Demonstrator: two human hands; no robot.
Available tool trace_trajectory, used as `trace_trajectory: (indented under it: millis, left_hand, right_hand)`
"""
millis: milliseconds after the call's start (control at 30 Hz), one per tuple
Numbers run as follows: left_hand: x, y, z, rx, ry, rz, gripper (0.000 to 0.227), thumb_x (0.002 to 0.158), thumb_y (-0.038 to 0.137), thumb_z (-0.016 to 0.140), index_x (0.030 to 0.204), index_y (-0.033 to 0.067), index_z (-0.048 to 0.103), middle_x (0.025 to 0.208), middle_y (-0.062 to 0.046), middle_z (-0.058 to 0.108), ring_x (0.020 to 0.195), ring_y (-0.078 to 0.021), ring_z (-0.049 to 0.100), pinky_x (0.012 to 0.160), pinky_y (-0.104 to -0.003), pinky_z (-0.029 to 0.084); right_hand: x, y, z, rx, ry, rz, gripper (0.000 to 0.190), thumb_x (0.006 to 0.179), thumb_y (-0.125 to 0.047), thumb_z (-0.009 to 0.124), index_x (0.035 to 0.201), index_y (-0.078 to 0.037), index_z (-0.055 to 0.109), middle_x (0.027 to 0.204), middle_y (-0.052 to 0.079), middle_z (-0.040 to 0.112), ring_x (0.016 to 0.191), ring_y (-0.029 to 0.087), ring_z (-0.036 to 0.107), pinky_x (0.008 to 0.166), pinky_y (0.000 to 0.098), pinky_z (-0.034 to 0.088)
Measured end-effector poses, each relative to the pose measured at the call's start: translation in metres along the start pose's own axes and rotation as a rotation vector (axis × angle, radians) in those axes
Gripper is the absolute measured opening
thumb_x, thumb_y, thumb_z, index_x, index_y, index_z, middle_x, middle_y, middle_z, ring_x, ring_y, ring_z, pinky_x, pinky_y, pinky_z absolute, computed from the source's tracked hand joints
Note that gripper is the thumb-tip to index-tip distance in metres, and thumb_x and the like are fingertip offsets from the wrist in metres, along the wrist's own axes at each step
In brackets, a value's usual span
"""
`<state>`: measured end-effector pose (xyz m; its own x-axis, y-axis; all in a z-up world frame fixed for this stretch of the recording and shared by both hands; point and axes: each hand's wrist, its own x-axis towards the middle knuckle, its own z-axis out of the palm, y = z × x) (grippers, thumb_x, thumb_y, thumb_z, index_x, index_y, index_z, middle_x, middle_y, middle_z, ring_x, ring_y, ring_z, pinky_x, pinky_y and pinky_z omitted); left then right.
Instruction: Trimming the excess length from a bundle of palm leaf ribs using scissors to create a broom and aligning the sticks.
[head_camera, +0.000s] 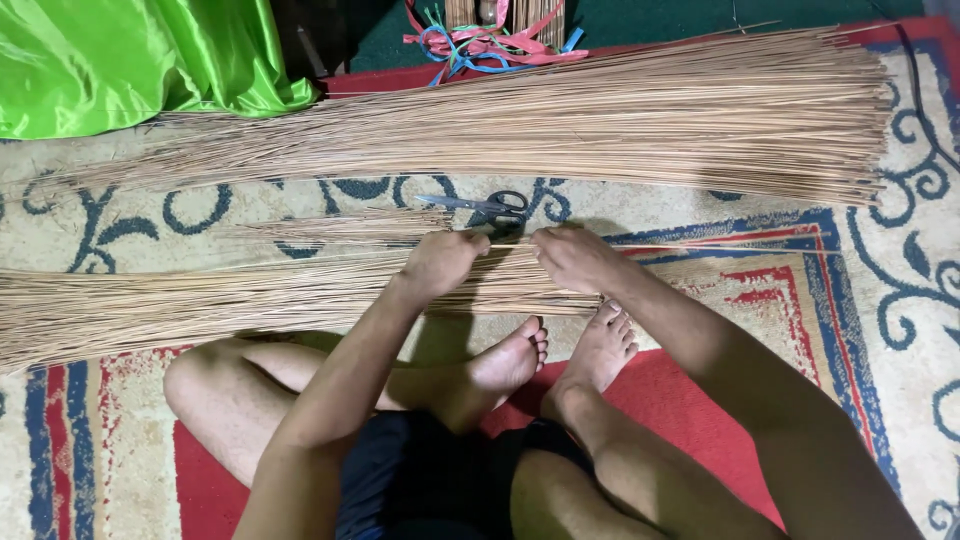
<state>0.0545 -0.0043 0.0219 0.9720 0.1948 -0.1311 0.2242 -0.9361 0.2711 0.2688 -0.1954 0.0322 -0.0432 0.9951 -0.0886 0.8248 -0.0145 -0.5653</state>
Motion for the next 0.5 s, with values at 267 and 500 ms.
trace_trajectory:
  millis: [267, 500]
  left_hand:
    - [0.017, 0.009, 0.021, 0.032, 0.111, 0.094, 0.021, 0.092, 0.009, 0.052, 0.104, 0.0123, 0.069, 0.098, -0.009, 0.076, 0.079, -0.0351, 0.077, 0.067, -0.048, 0.063]
    - [-0.032, -0.034, -0.013, 0.021, 0.090, -0.038, 0.024, 0.104, 0.020, 0.047, 0.110, 0.0152, 0.069, 0.103, -0.010, 0.076, 0.084, -0.0388, 0.076, 0.072, -0.051, 0.062]
  right_hand:
    - [0.005, 0.007, 0.019, -0.011, 0.042, -0.013, 0.023, 0.100, -0.008, 0.044, 0.114, 0.001, 0.061, 0.082, 0.023, 0.069, 0.069, 0.039, 0.071, 0.061, 0.0472, 0.059]
    - [-0.053, 0.076, 0.000, 0.039, 0.030, 0.228, 0.021, 0.094, -0.017, 0.049, 0.100, -0.005, 0.066, 0.078, 0.027, 0.070, 0.078, 0.050, 0.071, 0.071, 0.0562, 0.056]
